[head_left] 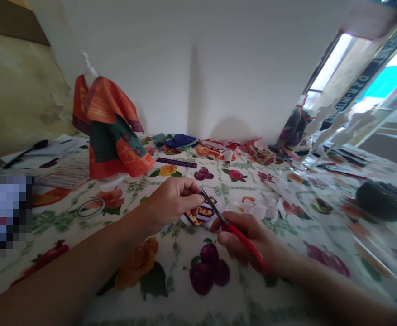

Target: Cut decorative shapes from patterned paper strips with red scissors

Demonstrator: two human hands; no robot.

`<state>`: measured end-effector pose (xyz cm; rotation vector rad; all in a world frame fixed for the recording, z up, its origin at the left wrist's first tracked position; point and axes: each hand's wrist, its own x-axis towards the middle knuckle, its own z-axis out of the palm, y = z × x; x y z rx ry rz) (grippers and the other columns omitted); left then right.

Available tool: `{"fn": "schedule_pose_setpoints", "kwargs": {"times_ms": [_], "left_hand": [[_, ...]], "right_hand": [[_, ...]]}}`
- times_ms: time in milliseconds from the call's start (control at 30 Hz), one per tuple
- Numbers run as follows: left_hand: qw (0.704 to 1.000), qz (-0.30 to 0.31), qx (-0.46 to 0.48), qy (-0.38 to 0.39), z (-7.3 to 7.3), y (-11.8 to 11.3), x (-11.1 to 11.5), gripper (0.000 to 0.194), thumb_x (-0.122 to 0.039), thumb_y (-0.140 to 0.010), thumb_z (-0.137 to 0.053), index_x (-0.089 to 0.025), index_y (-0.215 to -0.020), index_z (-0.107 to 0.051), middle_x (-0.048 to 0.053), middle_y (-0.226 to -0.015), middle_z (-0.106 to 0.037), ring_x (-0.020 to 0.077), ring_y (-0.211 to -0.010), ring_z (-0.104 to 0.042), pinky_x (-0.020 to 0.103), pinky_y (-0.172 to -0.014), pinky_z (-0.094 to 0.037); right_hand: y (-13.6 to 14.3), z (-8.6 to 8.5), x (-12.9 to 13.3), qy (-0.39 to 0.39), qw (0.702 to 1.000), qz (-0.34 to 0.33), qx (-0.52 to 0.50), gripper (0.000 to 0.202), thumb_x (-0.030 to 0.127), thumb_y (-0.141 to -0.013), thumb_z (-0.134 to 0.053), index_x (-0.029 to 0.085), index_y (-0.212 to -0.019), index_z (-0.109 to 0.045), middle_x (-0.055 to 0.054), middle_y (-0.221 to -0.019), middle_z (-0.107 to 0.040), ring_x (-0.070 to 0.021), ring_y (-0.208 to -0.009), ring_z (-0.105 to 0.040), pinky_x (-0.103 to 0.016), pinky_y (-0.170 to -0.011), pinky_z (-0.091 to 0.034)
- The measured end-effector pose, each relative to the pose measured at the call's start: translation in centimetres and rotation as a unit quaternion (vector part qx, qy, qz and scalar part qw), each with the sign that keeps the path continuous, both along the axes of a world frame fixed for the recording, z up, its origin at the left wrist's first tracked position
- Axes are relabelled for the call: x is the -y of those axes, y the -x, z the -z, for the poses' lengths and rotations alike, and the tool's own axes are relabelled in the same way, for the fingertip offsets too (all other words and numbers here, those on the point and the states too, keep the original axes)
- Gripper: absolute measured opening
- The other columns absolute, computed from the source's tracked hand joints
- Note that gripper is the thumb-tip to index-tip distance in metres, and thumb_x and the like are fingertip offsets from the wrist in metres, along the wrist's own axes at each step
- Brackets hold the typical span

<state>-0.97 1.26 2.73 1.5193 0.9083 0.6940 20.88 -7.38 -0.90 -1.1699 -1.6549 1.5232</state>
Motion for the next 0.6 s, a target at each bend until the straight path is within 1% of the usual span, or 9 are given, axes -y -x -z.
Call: {"fn": "schedule_pose_setpoints", "kwargs": {"times_ms": [133, 267, 433, 600], "left_hand": [[1.000, -0.002, -0.002, -0.004, -0.06, -0.10, -0.06, 0.012, -0.025, -0.073, -0.072, -0.018, -0.073, -0.063, -0.006, -0.058, -0.058, 0.0065, -0.049, -0.044, 0.018, -0.043, -0.026], [1.000, -0.003, -0.001, 0.003, -0.01, -0.09, -0.13, 0.014, -0.027, -0.073, -0.073, -0.018, -0.073, -0.063, -0.005, -0.060, -0.060, 0.0077, -0.053, -0.049, 0.017, -0.046, -0.031], [1.000, 0.003, 0.005, 0.005, 0.19, -0.04, -0.17, 0.014, -0.027, -0.073, -0.073, -0.018, -0.073, -0.062, -0.005, -0.059, -0.059, 0.0075, -0.053, -0.050, 0.017, -0.048, -0.034], [1.000, 0.004, 0.009, 0.008, 0.35, 0.01, -0.19, 0.014, -0.027, -0.074, -0.073, -0.018, -0.073, -0.063, -0.005, -0.059, -0.060, 0.0080, -0.054, -0.051, 0.018, -0.052, -0.038]], "right_hand": [[0.05, 0.09, 0.01, 0.000, 1.000, 0.000, -0.009, 0.036, 0.051, -0.104, -0.070, 0.015, -0.107, -0.067, 0.004, -0.063, -0.058, -0.0072, -0.049, -0.047, -0.012, -0.042, -0.037], [0.21, 0.08, -0.08, 0.004, 1.000, 0.003, -0.010, 0.035, 0.049, -0.103, -0.071, 0.015, -0.105, -0.067, 0.004, -0.062, -0.058, -0.0075, -0.048, -0.047, -0.013, -0.041, -0.036], [0.32, 0.13, -0.15, 0.017, 1.000, 0.008, -0.017, 0.039, 0.054, -0.101, -0.072, 0.015, -0.104, -0.067, 0.003, -0.063, -0.059, -0.0076, -0.047, -0.048, -0.013, -0.041, -0.037], [0.24, 0.43, -0.04, 0.006, 1.000, 0.008, -0.014, 0.040, 0.054, -0.102, -0.071, 0.015, -0.107, -0.068, 0.003, -0.064, -0.058, -0.0076, -0.048, -0.047, -0.013, -0.041, -0.037]]}}
